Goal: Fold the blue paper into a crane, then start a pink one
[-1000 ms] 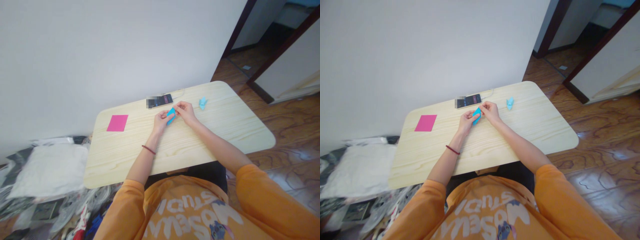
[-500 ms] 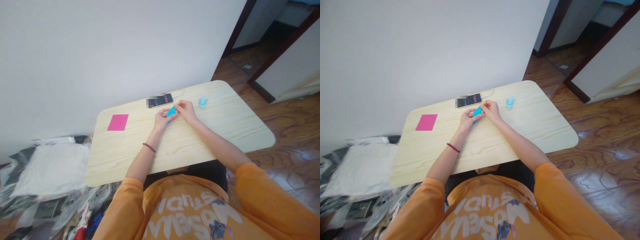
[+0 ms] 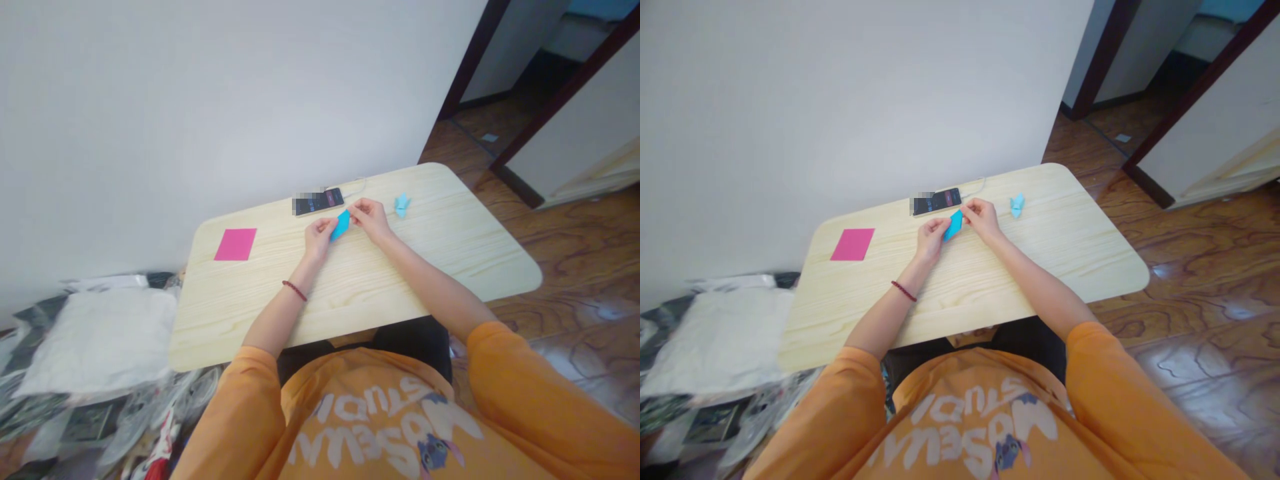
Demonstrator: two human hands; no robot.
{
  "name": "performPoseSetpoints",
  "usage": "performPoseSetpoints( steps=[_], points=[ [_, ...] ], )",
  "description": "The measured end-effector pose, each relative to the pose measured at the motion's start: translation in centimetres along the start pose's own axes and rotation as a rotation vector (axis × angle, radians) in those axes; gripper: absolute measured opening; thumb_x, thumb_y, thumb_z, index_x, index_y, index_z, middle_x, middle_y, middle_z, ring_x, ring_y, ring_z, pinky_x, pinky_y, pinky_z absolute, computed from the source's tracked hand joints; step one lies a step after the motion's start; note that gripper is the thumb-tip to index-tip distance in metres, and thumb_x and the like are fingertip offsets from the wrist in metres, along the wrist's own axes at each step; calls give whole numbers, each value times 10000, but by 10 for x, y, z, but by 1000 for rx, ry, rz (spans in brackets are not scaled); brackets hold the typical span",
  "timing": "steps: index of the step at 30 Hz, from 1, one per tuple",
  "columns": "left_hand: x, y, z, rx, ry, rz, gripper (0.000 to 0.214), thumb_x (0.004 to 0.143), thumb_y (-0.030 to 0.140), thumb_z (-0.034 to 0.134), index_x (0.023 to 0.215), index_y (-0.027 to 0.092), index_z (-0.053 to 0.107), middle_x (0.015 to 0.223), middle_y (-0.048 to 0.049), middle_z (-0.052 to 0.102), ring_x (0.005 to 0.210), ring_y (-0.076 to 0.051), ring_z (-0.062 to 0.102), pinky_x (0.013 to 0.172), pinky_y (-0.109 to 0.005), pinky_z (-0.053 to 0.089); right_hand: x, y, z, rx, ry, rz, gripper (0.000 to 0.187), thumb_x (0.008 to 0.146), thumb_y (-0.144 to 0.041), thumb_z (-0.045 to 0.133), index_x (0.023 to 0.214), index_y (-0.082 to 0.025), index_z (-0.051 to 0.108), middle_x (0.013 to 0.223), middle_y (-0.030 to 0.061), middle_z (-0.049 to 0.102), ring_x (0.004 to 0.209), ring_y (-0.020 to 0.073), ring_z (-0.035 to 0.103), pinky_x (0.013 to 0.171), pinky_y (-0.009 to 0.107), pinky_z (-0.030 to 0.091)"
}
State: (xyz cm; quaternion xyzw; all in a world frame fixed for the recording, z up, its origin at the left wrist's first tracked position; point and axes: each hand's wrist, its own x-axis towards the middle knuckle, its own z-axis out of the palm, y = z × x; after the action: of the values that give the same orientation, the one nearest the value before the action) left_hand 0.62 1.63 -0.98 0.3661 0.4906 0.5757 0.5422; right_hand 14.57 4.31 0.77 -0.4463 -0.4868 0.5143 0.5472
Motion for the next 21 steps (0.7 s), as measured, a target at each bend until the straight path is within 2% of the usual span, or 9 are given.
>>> performPoseSetpoints(
  steps=[6, 9, 13, 21],
  points=[
    [-7, -5, -1, 120, 22, 188, 272, 715, 356, 755, 666, 176, 557, 548, 37, 577, 524, -94, 535, 547, -212, 399, -1, 1, 2, 14, -14, 46, 322, 664, -401, 777, 608, -181, 548, 492, -36, 524, 447, 71, 437, 436, 201, 331],
    [-8, -5, -1, 55, -33, 138, 332, 710, 442, 748, 715, 193, 529, 561, 44, 595, 518, -104, 559, 550, -224, 445, -4, 0, 4, 18, -10, 29, 333, 670, -420, 772, 609, -180, 549, 486, -35, 521, 449, 73, 439, 441, 203, 337],
    [-7, -4, -1, -6, -89, 47, 387, 677, 507, 758, 757, 182, 565, 638, 8, 662, 566, -130, 623, 611, -274, 522, -9, 0, 9, 18, -17, 1, 364, 669, -481, 761, 631, -181, 558, 490, -37, 522, 460, 76, 455, 447, 202, 348],
    [-12, 1, 3, 64, -11, 77, 352, 697, 471, 748, 692, 184, 543, 578, 9, 648, 480, -121, 594, 528, -249, 491, -13, 0, 14, -1, 13, 8, 423, 662, -543, 755, 637, -190, 525, 481, -46, 502, 458, 76, 461, 445, 196, 350]
  ],
)
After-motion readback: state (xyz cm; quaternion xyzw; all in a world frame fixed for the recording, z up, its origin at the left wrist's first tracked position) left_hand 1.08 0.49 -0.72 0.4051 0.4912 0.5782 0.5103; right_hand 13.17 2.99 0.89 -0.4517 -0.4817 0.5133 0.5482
